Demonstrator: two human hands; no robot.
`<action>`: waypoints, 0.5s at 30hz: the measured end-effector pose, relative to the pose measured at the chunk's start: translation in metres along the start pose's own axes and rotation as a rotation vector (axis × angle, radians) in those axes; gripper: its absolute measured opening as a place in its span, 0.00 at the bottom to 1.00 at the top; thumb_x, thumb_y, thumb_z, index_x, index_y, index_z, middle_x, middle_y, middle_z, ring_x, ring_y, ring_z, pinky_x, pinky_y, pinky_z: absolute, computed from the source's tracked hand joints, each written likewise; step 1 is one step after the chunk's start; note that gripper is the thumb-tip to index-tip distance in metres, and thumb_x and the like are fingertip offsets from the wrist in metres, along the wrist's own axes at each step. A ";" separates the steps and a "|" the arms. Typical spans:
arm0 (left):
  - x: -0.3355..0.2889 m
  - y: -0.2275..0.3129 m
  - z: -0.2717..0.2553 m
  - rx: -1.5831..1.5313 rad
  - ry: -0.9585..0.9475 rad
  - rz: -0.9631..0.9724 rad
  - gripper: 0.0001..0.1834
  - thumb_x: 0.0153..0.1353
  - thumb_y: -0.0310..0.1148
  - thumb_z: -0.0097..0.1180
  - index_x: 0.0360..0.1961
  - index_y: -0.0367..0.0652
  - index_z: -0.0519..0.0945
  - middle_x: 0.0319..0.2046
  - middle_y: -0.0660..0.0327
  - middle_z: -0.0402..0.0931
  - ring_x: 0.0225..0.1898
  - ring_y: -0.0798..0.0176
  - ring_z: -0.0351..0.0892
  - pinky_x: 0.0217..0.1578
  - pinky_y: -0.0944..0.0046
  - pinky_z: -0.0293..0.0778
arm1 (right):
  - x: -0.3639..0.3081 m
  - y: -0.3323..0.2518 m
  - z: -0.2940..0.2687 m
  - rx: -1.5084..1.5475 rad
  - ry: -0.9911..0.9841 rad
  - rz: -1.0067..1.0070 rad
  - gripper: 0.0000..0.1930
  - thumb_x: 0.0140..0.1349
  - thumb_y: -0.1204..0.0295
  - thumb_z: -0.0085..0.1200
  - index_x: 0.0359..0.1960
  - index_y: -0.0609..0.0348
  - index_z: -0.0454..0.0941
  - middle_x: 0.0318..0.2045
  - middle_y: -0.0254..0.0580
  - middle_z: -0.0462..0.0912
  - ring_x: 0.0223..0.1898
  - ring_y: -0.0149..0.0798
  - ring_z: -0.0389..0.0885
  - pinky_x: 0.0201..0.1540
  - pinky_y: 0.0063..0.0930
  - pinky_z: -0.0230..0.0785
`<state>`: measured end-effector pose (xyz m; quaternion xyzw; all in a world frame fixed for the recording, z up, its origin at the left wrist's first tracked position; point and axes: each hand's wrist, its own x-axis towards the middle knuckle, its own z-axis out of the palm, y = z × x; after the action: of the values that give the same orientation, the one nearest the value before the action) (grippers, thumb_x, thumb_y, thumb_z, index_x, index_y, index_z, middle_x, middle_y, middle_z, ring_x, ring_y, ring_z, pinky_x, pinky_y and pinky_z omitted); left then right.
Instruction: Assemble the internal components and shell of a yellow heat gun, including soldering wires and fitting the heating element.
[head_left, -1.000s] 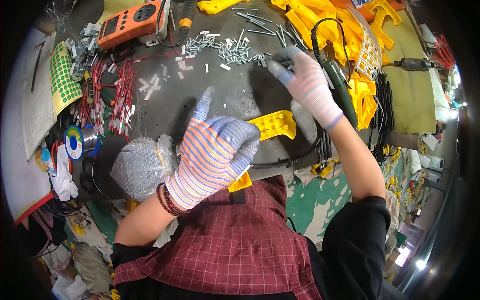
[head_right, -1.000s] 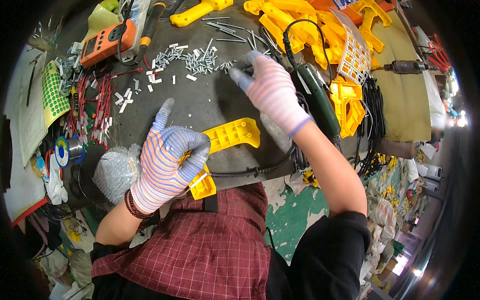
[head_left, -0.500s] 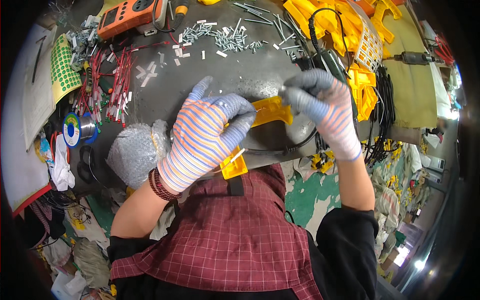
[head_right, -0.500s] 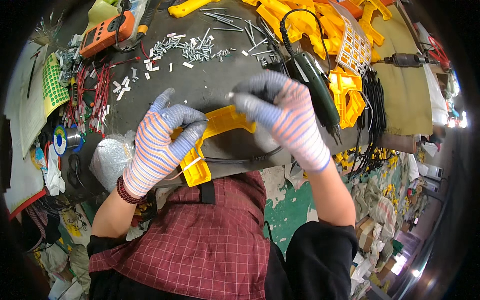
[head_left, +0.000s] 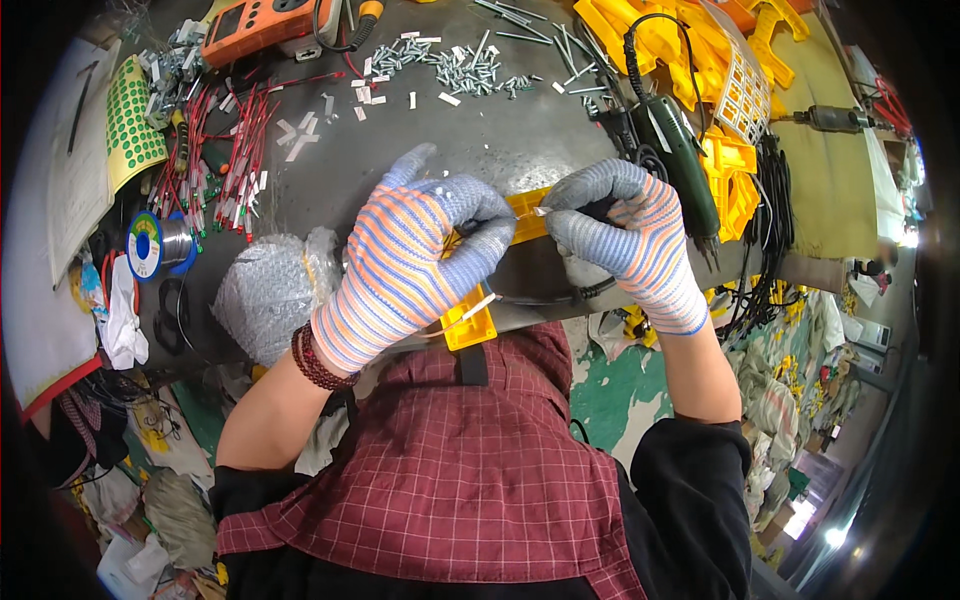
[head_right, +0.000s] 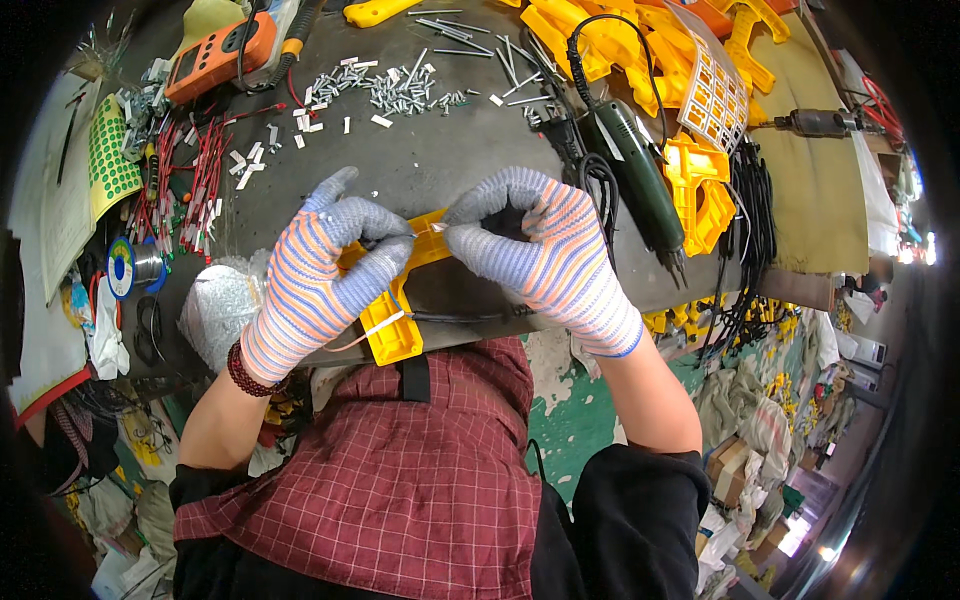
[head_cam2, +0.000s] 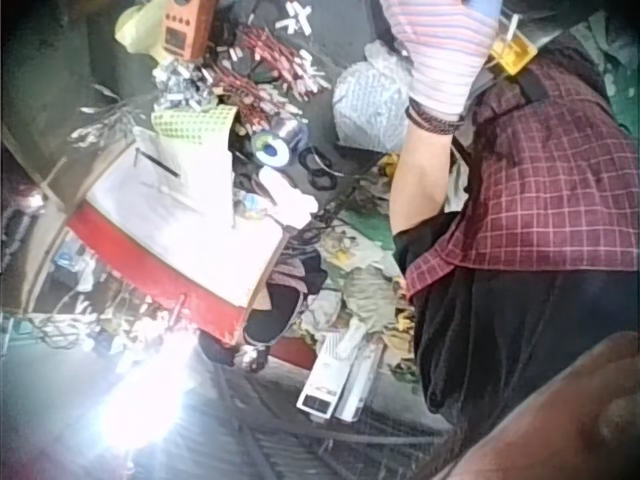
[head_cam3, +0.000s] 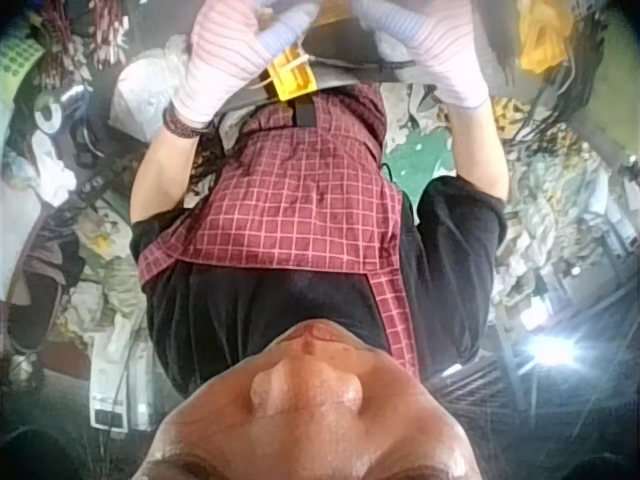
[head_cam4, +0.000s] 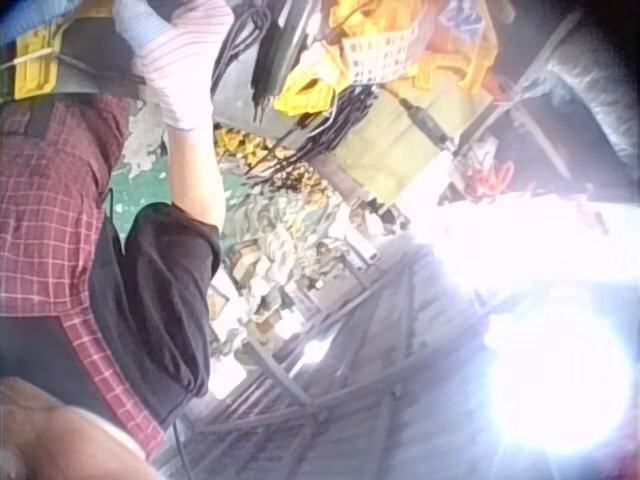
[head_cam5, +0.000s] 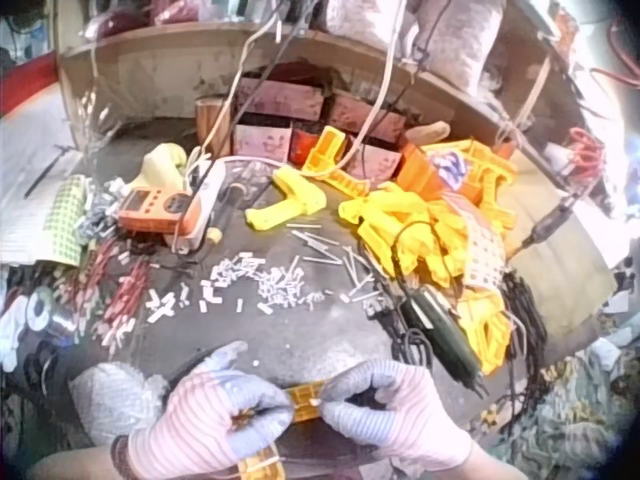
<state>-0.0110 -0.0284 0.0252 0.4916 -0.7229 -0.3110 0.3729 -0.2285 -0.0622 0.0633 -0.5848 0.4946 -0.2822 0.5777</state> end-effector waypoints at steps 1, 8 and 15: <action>0.000 0.000 0.000 0.000 0.000 -0.001 0.03 0.54 0.29 0.62 0.30 0.44 0.82 0.26 0.63 0.82 0.32 0.57 0.82 0.66 0.45 0.59 | 0.000 -0.001 0.000 -0.026 -0.011 -0.002 0.08 0.55 0.76 0.65 0.36 0.63 0.82 0.30 0.34 0.84 0.32 0.22 0.78 0.37 0.19 0.73; 0.002 0.001 -0.002 -0.002 -0.030 0.006 0.03 0.54 0.30 0.60 0.29 0.44 0.82 0.26 0.61 0.82 0.31 0.55 0.82 0.65 0.45 0.60 | 0.001 -0.010 0.002 -0.261 -0.028 -0.047 0.09 0.57 0.72 0.65 0.37 0.62 0.82 0.30 0.33 0.84 0.31 0.22 0.78 0.37 0.19 0.72; 0.003 0.000 0.000 -0.008 -0.025 0.018 0.03 0.54 0.31 0.60 0.28 0.44 0.82 0.25 0.61 0.81 0.30 0.54 0.81 0.65 0.44 0.59 | 0.005 -0.009 0.001 -0.323 -0.067 -0.122 0.09 0.57 0.70 0.64 0.36 0.62 0.82 0.28 0.35 0.83 0.30 0.24 0.79 0.38 0.21 0.73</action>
<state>-0.0118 -0.0307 0.0261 0.4798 -0.7307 -0.3167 0.3682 -0.2234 -0.0677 0.0703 -0.7080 0.4775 -0.2142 0.4742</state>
